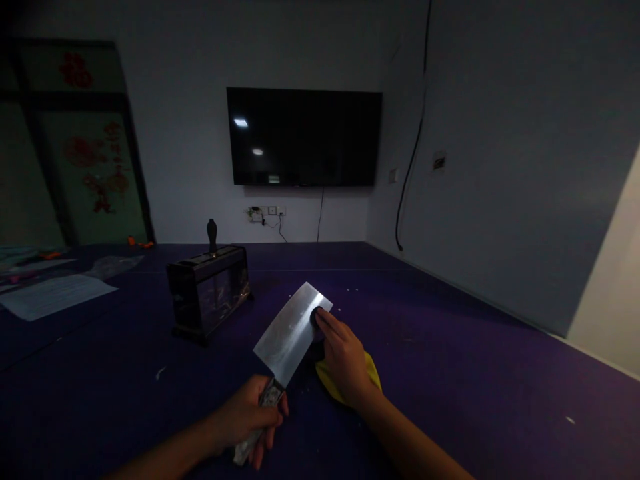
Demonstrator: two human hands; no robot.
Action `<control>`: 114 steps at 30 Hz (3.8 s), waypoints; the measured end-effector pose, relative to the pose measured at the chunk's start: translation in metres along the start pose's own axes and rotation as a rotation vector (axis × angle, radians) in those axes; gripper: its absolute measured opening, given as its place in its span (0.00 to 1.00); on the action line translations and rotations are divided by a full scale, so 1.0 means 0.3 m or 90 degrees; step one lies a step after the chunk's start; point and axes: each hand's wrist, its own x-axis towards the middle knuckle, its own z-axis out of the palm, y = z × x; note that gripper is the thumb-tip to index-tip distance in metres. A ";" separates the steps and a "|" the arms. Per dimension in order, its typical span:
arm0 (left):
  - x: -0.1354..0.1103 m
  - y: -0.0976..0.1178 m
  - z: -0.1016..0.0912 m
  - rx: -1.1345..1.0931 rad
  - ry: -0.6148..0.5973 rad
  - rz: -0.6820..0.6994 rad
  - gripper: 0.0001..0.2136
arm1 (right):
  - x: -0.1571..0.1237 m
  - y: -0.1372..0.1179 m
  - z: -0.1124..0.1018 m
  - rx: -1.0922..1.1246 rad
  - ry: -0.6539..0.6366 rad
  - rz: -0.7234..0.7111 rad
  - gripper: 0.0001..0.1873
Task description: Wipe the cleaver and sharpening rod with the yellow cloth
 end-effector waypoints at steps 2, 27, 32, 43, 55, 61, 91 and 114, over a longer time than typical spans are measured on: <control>0.001 -0.001 0.000 -0.002 -0.001 0.004 0.11 | 0.000 -0.007 -0.003 0.004 -0.012 -0.007 0.26; 0.001 0.000 0.002 0.012 0.003 -0.001 0.11 | 0.002 -0.036 -0.010 -0.014 -0.084 -0.073 0.27; -0.006 0.006 0.004 0.014 -0.018 0.000 0.12 | 0.015 -0.023 -0.014 -0.003 -0.050 -0.044 0.26; 0.000 0.002 0.002 0.012 -0.033 -0.005 0.12 | 0.027 0.018 -0.019 0.026 0.004 0.013 0.24; 0.001 -0.003 -0.003 -0.002 -0.027 -0.011 0.12 | 0.004 -0.048 -0.024 0.032 -0.105 -0.073 0.26; 0.001 -0.004 -0.006 -0.006 -0.031 -0.006 0.12 | 0.009 -0.063 -0.031 0.016 -0.113 -0.086 0.26; 0.008 -0.022 -0.017 -0.023 -0.055 -0.005 0.19 | 0.007 -0.018 -0.020 -0.040 -0.024 -0.018 0.23; 0.008 -0.008 -0.007 -0.040 -0.044 0.004 0.18 | -0.005 -0.117 -0.026 0.014 -0.099 -0.161 0.21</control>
